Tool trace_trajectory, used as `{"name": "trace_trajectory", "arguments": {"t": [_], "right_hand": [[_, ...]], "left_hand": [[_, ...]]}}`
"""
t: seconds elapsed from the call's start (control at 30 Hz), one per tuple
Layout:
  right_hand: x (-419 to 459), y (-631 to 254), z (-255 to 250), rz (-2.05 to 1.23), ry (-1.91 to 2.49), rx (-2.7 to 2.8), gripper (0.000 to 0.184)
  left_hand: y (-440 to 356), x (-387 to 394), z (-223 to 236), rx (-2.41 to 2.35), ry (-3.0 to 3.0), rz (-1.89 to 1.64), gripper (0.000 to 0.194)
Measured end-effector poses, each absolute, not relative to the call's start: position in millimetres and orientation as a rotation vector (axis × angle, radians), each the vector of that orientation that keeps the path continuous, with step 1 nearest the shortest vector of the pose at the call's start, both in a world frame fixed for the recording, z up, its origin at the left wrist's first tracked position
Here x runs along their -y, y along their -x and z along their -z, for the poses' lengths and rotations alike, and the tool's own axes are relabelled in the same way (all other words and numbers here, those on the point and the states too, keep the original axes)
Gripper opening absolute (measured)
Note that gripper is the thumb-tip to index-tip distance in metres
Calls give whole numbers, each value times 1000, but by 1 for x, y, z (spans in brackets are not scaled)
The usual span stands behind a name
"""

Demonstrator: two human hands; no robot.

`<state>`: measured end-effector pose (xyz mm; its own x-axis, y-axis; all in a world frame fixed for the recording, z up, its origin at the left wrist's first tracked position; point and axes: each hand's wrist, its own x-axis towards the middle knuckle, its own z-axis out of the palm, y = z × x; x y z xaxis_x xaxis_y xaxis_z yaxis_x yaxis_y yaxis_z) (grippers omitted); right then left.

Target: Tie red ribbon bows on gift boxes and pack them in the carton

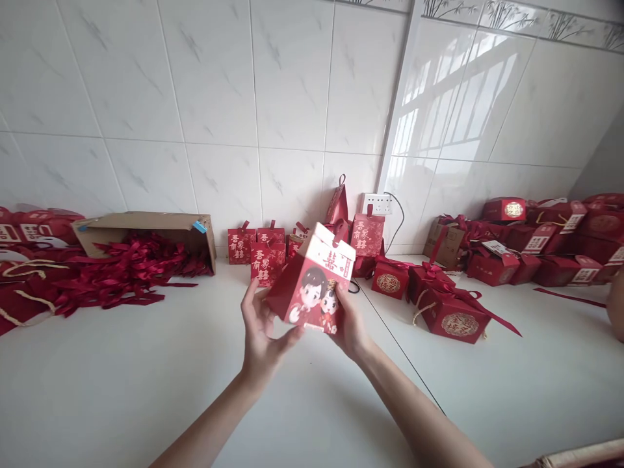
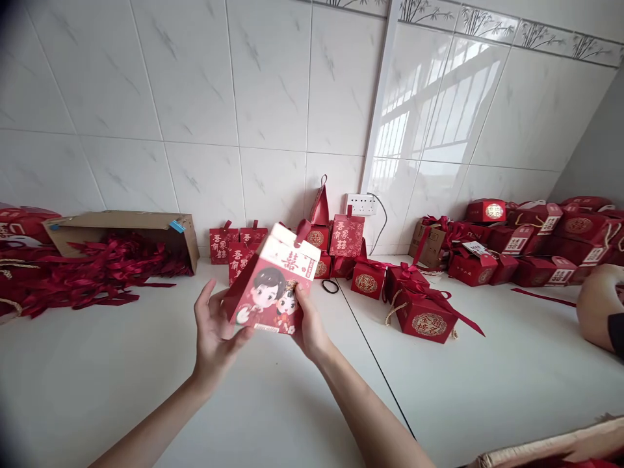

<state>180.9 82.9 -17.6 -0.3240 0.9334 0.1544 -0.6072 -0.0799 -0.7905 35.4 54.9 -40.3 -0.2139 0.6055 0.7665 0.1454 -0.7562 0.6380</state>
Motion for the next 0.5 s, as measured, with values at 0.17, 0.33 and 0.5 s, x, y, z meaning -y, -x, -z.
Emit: {"name": "trace_trajectory", "arguments": {"t": [0.17, 0.33, 0.5], "right_hand": [[-73, -160, 31, -2132, 321, 736, 49], [-68, -158, 31, -2236, 329, 726, 48], [-66, -171, 23, -2097, 416, 756, 47]], "left_hand": [[-36, -52, 35, -888, -1707, -2009, 66], [-31, -49, 27, -1033, -1650, -1964, 39], [-31, -54, 30, -1087, -1546, -1916, 29]]}}
